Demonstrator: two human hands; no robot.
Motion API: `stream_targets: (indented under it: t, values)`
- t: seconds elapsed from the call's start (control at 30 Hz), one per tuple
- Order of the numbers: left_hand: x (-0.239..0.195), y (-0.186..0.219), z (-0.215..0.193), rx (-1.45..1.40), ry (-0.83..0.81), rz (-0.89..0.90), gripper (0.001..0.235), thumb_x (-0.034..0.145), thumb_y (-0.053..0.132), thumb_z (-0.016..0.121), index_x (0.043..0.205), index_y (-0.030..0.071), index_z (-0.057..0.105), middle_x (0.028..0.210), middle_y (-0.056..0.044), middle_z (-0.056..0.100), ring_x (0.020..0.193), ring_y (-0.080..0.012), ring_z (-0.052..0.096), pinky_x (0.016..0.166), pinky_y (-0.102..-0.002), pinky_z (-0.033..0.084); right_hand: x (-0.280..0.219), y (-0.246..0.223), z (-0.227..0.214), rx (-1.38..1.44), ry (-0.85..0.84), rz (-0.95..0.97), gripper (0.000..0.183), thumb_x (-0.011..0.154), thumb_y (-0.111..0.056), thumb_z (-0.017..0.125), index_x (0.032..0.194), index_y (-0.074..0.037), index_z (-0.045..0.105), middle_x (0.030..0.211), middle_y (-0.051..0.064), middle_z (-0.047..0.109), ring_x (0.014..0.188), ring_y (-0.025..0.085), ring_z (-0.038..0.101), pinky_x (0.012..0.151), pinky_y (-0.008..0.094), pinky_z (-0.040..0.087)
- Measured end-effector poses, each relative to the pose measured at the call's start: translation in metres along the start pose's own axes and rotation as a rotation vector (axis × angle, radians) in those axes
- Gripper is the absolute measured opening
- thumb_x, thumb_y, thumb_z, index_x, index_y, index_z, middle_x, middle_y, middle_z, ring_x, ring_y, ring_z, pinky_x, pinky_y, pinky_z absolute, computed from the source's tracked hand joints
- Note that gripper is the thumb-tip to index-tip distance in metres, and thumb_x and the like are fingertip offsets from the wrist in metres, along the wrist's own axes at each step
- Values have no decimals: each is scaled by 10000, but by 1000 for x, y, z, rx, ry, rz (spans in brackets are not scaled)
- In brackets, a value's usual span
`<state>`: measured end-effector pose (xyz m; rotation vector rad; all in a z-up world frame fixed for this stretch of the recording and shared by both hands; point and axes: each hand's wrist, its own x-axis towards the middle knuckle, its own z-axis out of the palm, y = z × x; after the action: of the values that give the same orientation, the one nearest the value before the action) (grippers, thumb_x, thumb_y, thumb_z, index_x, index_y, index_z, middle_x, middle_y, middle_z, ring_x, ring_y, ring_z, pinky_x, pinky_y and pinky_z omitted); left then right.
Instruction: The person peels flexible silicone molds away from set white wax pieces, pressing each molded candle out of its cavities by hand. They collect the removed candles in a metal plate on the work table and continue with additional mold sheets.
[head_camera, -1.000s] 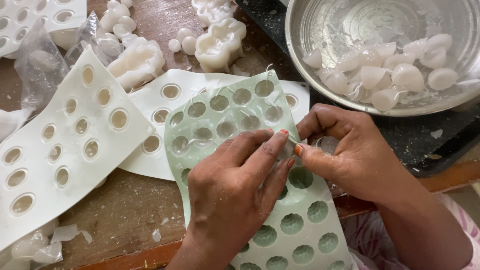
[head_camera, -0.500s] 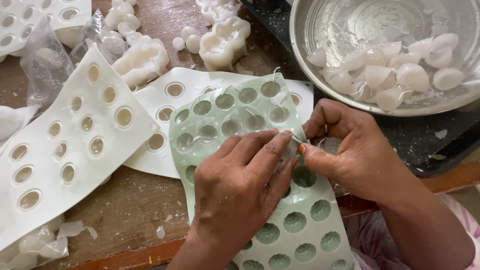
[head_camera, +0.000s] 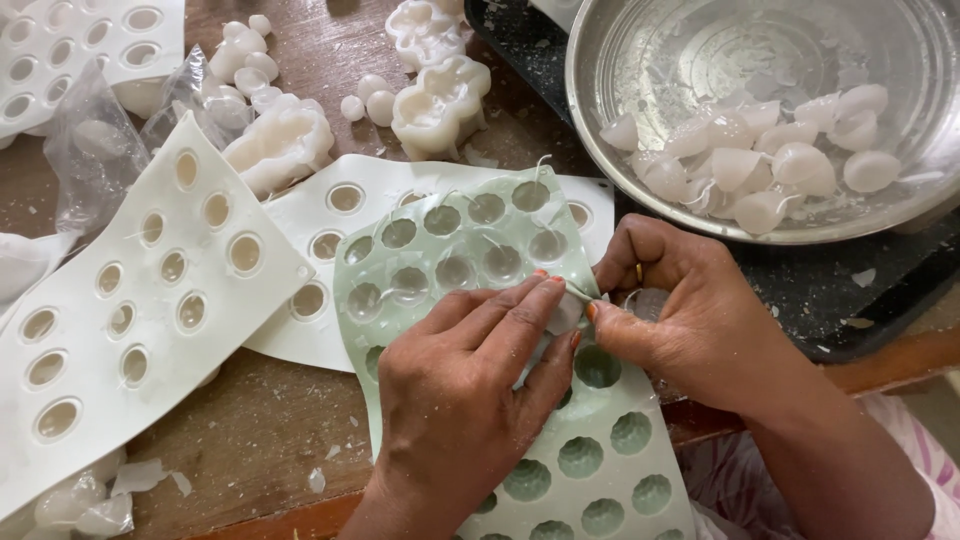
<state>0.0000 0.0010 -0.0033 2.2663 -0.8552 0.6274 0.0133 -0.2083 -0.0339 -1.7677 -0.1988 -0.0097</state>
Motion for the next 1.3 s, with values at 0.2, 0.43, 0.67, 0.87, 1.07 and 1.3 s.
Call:
stream_targets:
  t: [0.2,0.43,0.67,0.87,1.07,1.3]
  values:
    - [0,-1,1,-15,19,-15,354,854,159,811,1159,-1,731,1093,-129,776,987,-265,749,824,-345,600,1,-4,1,26,9,83,126,781,-30,721,882,-12,647,832,33,689,753,78,606,665,243,526]
    - [0,-1,1,-34,18,-30,351,851,168,809,1154,7,732,1084,-124,778,983,-257,751,827,-346,596,1,-3,2,93,-12,79,189,805,-19,713,961,-15,606,868,55,665,764,94,594,666,262,524]
    - [0,1,1,-102,29,-101,338,857,156,797,1163,29,731,1115,-113,774,957,-236,760,806,-336,597,1,-8,3,101,-3,58,327,787,4,672,1080,-55,538,933,59,667,864,89,602,735,253,530]
    - [0,-1,-1,-171,47,-151,340,859,95,747,1195,77,697,1169,-88,747,955,-231,759,798,-338,601,1,-6,2,65,14,52,295,811,-26,666,1080,-46,546,929,55,653,853,83,577,703,243,512]
    - [2,0,-3,-290,39,-236,323,874,74,732,1194,102,688,1181,-72,706,875,-165,752,699,-289,606,2,0,1,128,-11,61,406,887,-118,670,1260,-30,535,981,77,673,878,97,610,732,231,520]
    - [0,1,-4,-414,132,-269,327,862,11,729,1182,64,688,1188,-115,654,954,-174,729,705,-263,623,6,-16,9,155,-46,97,919,721,-276,843,1501,-32,421,1204,161,737,1054,178,684,825,303,585]
